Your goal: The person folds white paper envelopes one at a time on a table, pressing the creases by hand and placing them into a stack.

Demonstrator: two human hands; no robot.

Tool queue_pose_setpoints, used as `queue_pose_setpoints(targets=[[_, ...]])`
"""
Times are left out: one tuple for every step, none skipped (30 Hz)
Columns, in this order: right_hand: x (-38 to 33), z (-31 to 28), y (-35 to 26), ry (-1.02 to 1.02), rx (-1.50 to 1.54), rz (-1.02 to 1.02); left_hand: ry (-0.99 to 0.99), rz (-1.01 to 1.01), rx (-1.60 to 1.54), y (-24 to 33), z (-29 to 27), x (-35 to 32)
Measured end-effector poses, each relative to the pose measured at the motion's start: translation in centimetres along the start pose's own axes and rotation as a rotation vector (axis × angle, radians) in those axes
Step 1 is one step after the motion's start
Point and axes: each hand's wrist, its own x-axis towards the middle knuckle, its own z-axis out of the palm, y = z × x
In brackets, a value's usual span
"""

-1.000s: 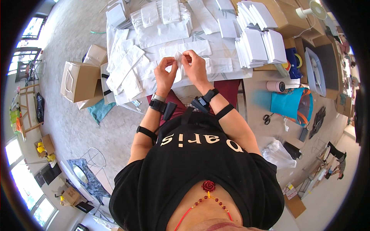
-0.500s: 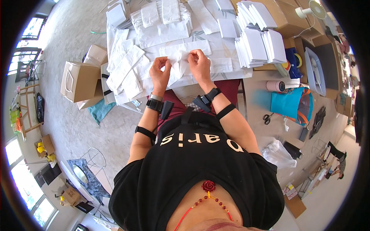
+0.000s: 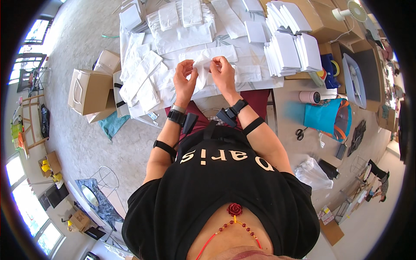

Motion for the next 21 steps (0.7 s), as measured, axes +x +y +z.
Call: queue_pose_setpoints(targets=[[0.0, 0.0, 0.0, -0.002, -0.001, 0.003, -0.004, -0.012, -0.007, -0.2, -0.1, 0.1], [0.0, 0.0, 0.0, -0.004, -0.001, 0.005, -0.007, -0.011, 0.010, -0.3, -0.2, 0.2], [0.0, 0.0, -0.1, -0.005, -0.002, 0.008, -0.011, -0.011, 0.028, -0.5, -0.3, 0.3], [0.0, -0.1, -0.2, -0.006, -0.011, 0.013, -0.014, -0.010, 0.046, -0.6, -0.4, 0.3], [0.0, -0.2, -0.2, -0.006, -0.020, 0.017, -0.008, -0.010, 0.056, -0.8, -0.4, 0.3], [0.0, -0.3, -0.2, -0.005, -0.029, 0.022, -0.002, -0.010, 0.065, -0.8, -0.4, 0.2], [0.1, -0.3, -0.1, -0.006, -0.025, 0.024, 0.003, -0.010, 0.074, -0.9, -0.4, 0.2], [0.1, -0.3, 0.0, -0.006, -0.021, 0.026, 0.002, -0.006, 0.082, -1.0, -0.4, 0.2], [0.1, -0.3, 0.0, -0.006, -0.017, 0.029, 0.001, -0.002, 0.089, -1.1, -0.3, 0.1], [0.1, -0.3, 0.1, -0.006, -0.012, 0.029, 0.000, 0.003, 0.096, -1.1, -0.3, 0.1], [0.1, -0.3, 0.2, -0.005, -0.007, 0.029, 0.003, -0.005, 0.095, -1.2, -0.3, 0.1], [0.1, -0.3, 0.2, -0.005, -0.001, 0.028, 0.007, -0.012, 0.095, -1.4, -0.4, 0.2], [0.1, -0.3, 0.2, -0.005, 0.000, 0.034, 0.010, -0.019, 0.095, -1.7, -0.4, 0.2], [0.1, -0.2, 0.2, -0.004, 0.001, 0.039, 0.009, -0.018, 0.087, -1.9, -0.5, 0.3], [0.1, -0.2, 0.3, -0.003, 0.002, 0.044, 0.008, -0.016, 0.080, -2.2, -0.5, 0.3], [0.1, -0.2, 0.3, 0.002, -0.003, 0.040, 0.007, -0.014, 0.072, -2.4, -0.6, 0.3], [0.1, -0.3, 0.4, 0.006, -0.008, 0.035, 0.014, -0.018, 0.080, -2.7, -0.7, 0.3], [0.1, -0.3, 0.5, 0.012, -0.013, 0.031, 0.021, -0.022, 0.087, -2.7, -0.7, 0.4], [0.1, -0.3, 0.6, 0.012, -0.013, 0.031, 0.028, -0.026, 0.095, -2.7, -0.7, 0.4], [0.1, -0.2, 0.7, 0.013, -0.013, 0.031, 0.028, -0.021, 0.087, -2.7, -0.7, 0.4], [0.1, -0.2, 0.6, 0.012, -0.013, 0.032, 0.029, -0.018, 0.080, -2.4, -0.5, 0.3]])
